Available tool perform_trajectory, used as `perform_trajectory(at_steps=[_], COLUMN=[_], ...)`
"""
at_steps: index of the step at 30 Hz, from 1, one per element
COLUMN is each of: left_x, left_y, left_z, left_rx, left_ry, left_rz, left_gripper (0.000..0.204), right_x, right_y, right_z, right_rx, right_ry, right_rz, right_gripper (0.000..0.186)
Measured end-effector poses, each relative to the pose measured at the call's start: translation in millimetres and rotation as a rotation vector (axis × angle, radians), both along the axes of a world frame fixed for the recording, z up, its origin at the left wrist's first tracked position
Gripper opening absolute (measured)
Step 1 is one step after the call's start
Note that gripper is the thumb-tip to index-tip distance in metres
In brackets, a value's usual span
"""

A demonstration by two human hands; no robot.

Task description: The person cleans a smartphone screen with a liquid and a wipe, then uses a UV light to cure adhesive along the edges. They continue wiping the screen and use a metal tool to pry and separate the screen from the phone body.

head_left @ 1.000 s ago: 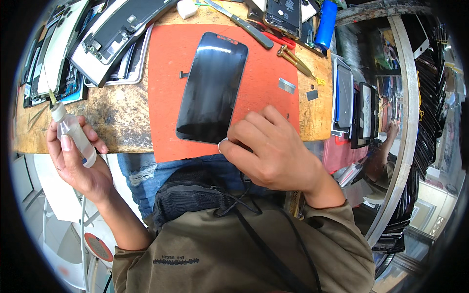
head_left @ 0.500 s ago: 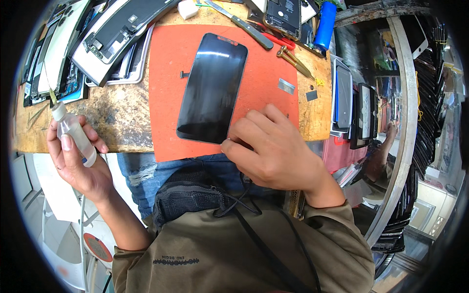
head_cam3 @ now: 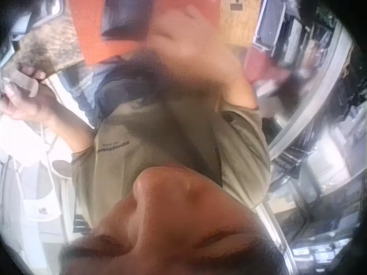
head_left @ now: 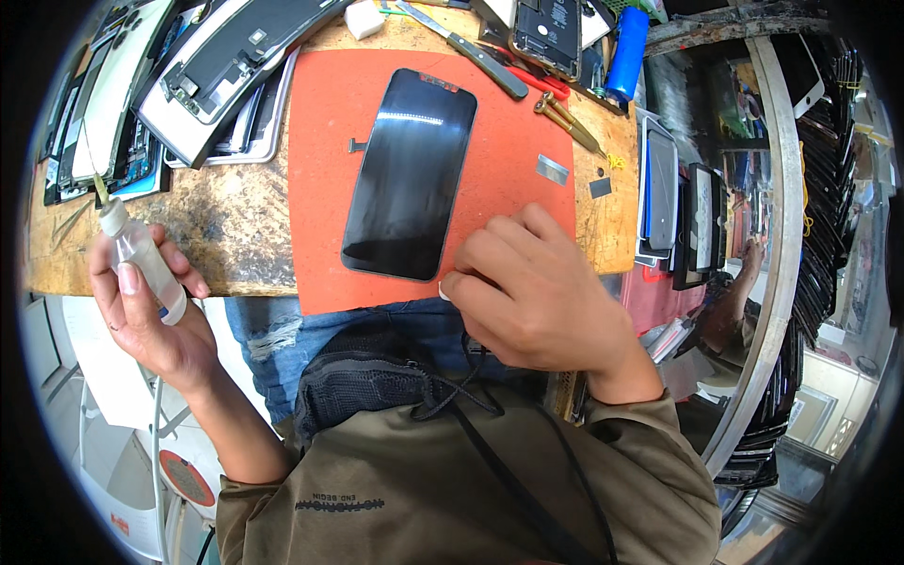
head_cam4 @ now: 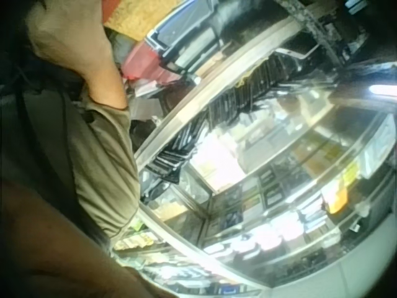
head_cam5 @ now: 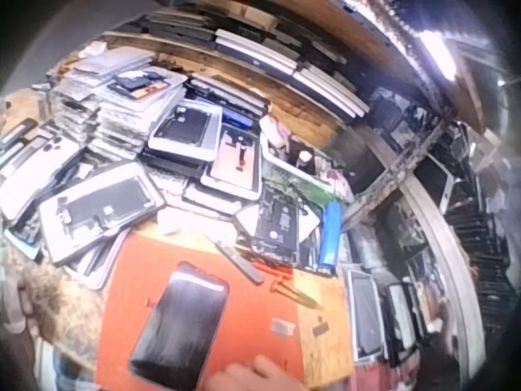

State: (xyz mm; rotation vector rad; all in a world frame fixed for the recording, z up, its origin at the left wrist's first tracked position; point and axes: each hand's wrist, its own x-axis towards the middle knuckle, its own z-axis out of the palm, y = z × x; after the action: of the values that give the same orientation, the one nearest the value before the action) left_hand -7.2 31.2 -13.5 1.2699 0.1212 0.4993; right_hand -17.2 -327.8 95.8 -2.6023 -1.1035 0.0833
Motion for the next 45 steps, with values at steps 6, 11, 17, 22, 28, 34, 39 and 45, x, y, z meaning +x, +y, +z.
perform_trajectory(at_steps=[6, 11, 17, 22, 28, 34, 39, 45], left_x=[2.1, -2.5, 2.0, 1.3, 2.8, 1.9, -0.5, 0.7], left_y=[-0.4, 8.3, -0.8, -1.1, -0.6, 1.2, 4.9, 12.1], left_z=[1.5, -4.5, 0.8, 1.9, -1.3, -0.8, -6.0, -10.7], left_rx=[0.014, 0.020, 0.022, 0.013, 0.035, 0.024, 0.035, 0.019], left_ry=[0.000, 0.005, 0.001, 0.017, -0.004, 0.014, -0.002, 0.002], left_rz=[-0.014, -0.068, -0.007, -0.001, -0.003, -0.002, -0.027, -0.067], left_gripper=[0.048, 0.045, 0.048, 0.048, 0.049, 0.048, 0.046, 0.045], right_x=[12.6, -0.8, 7.4, -3.3, 3.1, 4.8, -0.8, 8.3], right_y=[18.6, 3.6, 14.8, 7.3, 5.6, 17.0, -0.6, 22.0], right_z=[-16.9, -3.8, -5.9, -6.9, -2.1, -21.6, -6.4, -24.4], right_rx=[0.111, 0.027, 0.092, 0.036, 0.143, 0.137, 0.105, 0.122], right_ry=[-0.110, -0.023, -0.110, -0.019, -0.148, -0.142, -0.175, -0.205], right_rz=[0.014, -0.009, -0.029, -0.038, -0.118, -0.095, -0.177, -0.158], right_gripper=[0.021, 0.019, 0.021, 0.019, 0.018, 0.018, 0.018, 0.015])
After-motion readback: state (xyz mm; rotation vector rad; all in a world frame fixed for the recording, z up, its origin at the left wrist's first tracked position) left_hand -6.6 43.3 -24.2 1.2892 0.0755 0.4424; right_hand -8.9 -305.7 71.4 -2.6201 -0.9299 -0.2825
